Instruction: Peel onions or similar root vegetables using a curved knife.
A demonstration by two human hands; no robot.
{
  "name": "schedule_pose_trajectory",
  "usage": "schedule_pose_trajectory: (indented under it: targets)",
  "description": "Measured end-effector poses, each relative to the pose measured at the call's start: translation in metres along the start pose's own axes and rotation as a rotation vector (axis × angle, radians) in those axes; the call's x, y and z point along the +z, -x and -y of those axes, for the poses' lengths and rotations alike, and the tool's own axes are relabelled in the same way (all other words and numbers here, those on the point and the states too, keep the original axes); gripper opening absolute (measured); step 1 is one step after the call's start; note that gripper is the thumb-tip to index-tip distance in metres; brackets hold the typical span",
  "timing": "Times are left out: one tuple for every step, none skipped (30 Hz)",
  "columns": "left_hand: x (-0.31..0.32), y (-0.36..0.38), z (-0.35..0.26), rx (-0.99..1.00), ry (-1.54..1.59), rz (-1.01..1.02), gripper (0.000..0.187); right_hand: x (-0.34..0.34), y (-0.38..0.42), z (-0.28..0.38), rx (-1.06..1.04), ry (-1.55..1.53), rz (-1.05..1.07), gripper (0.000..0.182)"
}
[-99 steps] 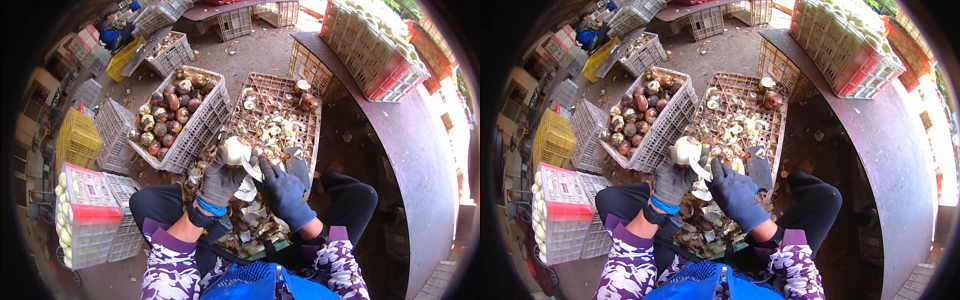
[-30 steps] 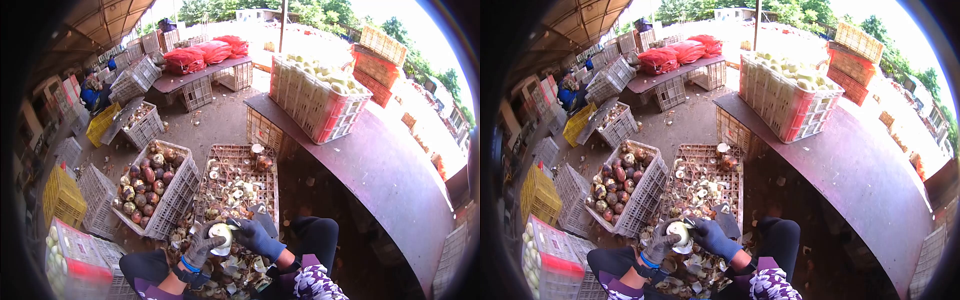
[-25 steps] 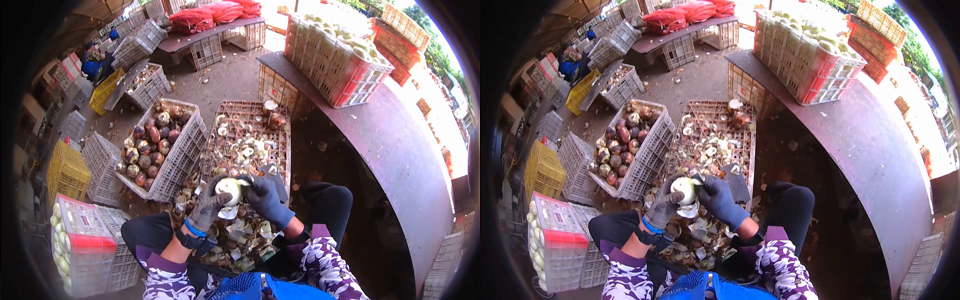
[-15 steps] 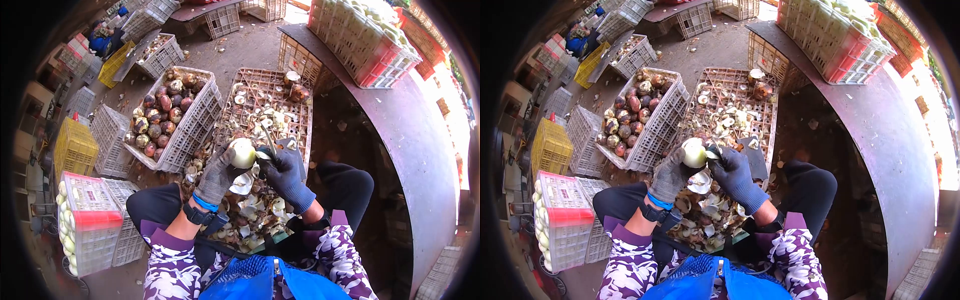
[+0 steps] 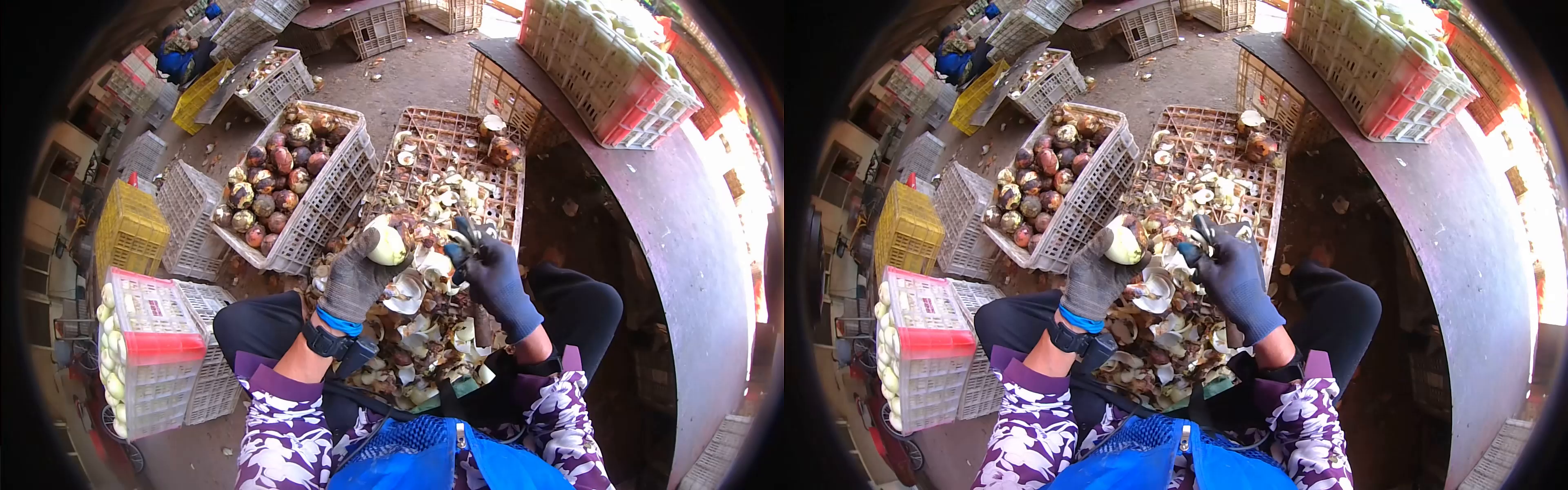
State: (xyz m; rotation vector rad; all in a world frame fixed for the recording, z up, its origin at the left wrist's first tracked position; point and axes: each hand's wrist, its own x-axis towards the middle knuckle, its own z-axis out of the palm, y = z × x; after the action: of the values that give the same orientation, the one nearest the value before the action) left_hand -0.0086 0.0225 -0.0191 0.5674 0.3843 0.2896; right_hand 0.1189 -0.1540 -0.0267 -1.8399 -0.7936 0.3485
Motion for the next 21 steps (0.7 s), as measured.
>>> schedule_pose_trajectory:
  targets:
    - [0.003, 0.0, 0.001, 0.015, 0.005, -0.019, 0.054, 0.003, 0.002, -0.003, -0.155, 0.335, -0.02, 0.046]
    - [0.007, 0.001, 0.003, 0.029, 0.01, -0.038, 0.054, 0.006, 0.005, -0.004, -0.188, 0.381, -0.029, 0.054]
    - [0.011, 0.001, 0.003, 0.042, 0.016, -0.057, 0.053, 0.008, 0.006, 0.003, -0.197, 0.308, -0.027, 0.055]
    - [0.012, 0.001, 0.004, 0.028, 0.04, -0.039, 0.053, 0.01, 0.007, 0.01, -0.208, 0.237, -0.023, 0.056]
    - [0.012, 0.0, 0.005, 0.015, 0.067, -0.022, 0.052, 0.012, 0.007, 0.015, -0.22, 0.167, -0.017, 0.057]
    - [0.013, 0.0, 0.006, 0.002, 0.093, -0.006, 0.052, 0.023, 0.004, 0.01, -0.184, 0.004, 0.016, 0.06]
    - [0.013, 0.0, 0.008, -0.013, 0.097, 0.008, 0.052, 0.027, 0.005, 0.007, -0.217, 0.026, 0.027, 0.061]
    - [0.012, 0.0, 0.011, -0.031, 0.101, 0.024, 0.052, 0.029, 0.007, 0.005, -0.248, 0.047, 0.036, 0.062]
    - [0.012, 0.0, 0.013, -0.049, 0.106, 0.041, 0.052, 0.03, 0.007, 0.009, -0.279, 0.07, 0.044, 0.062]
    - [0.01, 0.001, 0.016, -0.045, 0.056, 0.049, 0.052, 0.032, 0.008, 0.008, -0.226, 0.095, 0.075, 0.063]
    - [0.009, 0.0, 0.018, -0.056, 0.046, 0.038, 0.052, 0.031, 0.007, 0.005, -0.24, 0.1, 0.078, 0.063]
    - [0.008, -0.001, 0.019, -0.065, 0.035, 0.027, 0.051, 0.03, 0.006, 0.002, -0.256, 0.103, 0.082, 0.062]
    - [0.008, -0.002, 0.02, -0.073, 0.025, 0.016, 0.051, 0.03, 0.005, 0.001, -0.273, 0.107, 0.087, 0.062]
    - [0.007, -0.001, 0.02, -0.076, 0.009, 0.025, 0.05, 0.029, 0.006, 0.002, -0.267, 0.14, 0.098, 0.062]
    - [0.007, 0.0, 0.019, -0.08, -0.006, 0.034, 0.05, 0.028, 0.006, 0.006, -0.261, 0.173, 0.11, 0.063]
    - [0.007, 0.0, 0.019, -0.084, -0.022, 0.044, 0.05, 0.026, 0.007, 0.009, -0.255, 0.205, 0.12, 0.063]
    - [0.006, 0.001, 0.02, -0.066, -0.021, 0.032, 0.05, 0.025, 0.009, 0.014, -0.228, 0.252, 0.145, 0.064]
    - [0.005, 0.001, 0.023, -0.048, -0.019, 0.021, 0.05, 0.023, 0.01, 0.019, -0.201, 0.298, 0.169, 0.065]
    - [0.003, 0.001, 0.026, -0.03, -0.017, 0.01, 0.049, 0.023, 0.011, 0.021, -0.174, 0.345, 0.194, 0.066]
    - [0.002, 0.0, 0.028, -0.019, -0.019, -0.005, 0.05, 0.024, 0.012, 0.02, -0.19, 0.339, 0.179, 0.066]
    - [0.001, -0.001, 0.03, -0.009, -0.022, -0.02, 0.05, 0.026, 0.013, 0.017, -0.207, 0.332, 0.163, 0.066]
